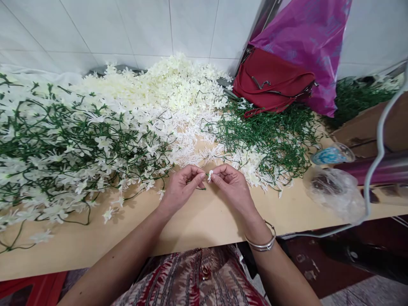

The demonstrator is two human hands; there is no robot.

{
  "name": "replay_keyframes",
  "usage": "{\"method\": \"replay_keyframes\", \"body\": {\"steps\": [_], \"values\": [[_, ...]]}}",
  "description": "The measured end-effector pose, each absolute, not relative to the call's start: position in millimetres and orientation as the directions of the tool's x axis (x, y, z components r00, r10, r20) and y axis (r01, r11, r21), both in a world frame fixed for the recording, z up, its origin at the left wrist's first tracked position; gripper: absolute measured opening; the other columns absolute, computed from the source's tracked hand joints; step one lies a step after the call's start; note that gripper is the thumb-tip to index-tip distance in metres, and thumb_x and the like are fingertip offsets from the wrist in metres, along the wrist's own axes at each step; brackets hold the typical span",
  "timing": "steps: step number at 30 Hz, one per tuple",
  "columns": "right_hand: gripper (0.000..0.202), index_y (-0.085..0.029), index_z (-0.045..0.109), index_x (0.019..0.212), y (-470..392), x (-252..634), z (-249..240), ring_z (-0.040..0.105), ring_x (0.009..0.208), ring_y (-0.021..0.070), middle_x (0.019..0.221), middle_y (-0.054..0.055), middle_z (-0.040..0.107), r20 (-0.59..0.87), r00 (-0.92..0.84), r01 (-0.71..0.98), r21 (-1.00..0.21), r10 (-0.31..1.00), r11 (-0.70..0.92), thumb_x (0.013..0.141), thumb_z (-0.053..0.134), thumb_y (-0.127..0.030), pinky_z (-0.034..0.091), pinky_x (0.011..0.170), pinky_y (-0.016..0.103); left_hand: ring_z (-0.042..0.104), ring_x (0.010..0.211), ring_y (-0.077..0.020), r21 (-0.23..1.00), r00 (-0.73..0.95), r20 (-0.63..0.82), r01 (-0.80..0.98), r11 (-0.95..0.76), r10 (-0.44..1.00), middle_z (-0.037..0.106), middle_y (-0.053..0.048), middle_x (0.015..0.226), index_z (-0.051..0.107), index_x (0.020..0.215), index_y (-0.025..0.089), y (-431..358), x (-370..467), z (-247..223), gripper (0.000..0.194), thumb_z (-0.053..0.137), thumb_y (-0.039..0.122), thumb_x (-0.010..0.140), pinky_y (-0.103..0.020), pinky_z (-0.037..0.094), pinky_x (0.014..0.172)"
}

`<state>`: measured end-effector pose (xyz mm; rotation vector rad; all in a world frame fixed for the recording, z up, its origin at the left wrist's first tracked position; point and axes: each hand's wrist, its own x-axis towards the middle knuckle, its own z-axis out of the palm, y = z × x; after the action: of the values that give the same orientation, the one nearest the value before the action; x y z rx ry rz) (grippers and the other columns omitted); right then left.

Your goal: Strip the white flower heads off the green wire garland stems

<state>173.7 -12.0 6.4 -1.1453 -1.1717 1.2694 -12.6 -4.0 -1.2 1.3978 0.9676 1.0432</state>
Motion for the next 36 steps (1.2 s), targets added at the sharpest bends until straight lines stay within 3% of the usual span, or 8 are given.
{"method": "replay_keyframes", "body": {"steps": [26,33,36], "values": [[0.035,-0.024,0.068,0.085,-8,174,-1,0.061,0.07,0.016,0.076,-0.001,0.07,-0.028,-0.097,-0.097,-0.995,0.995,-0.038,0.08,0.086,-0.054,0.047,0.069,0.03,0.074,0.077,-0.0154,0.999,0.314,0.046,-0.011,-0.045,0.948,0.076,-0.003,0.084,0.067,0.098,0.018,-5,-10,-1,0.024,0.065,0.041,0.102,-0.028,0.06,0.077],[0.034,-0.028,0.073,0.106,-9,176,5,0.059,0.079,0.0174,0.089,0.0,0.069,-0.027,-0.098,-0.107,-0.994,0.995,-0.038,0.084,0.084,-0.052,0.049,0.075,0.031,0.073,0.08,-0.0157,0.997,0.28,0.08,-0.002,-0.083,0.957,0.074,-0.003,0.084,0.065,0.099,0.019,-6,-12,3,0.025,0.063,0.043,0.103,-0.028,0.057,0.078],[0.028,-0.029,0.074,0.103,-10,178,3,0.059,0.08,0.0175,0.089,0.0,0.068,-0.039,-0.133,-0.152,-0.987,0.99,-0.059,0.086,0.083,-0.048,0.048,0.077,0.032,0.072,0.08,-0.0155,0.998,0.286,0.069,-0.012,-0.069,0.956,0.074,-0.002,0.082,0.065,0.1,0.019,-7,-12,4,0.024,0.063,0.043,0.103,-0.028,0.057,0.078]]}}
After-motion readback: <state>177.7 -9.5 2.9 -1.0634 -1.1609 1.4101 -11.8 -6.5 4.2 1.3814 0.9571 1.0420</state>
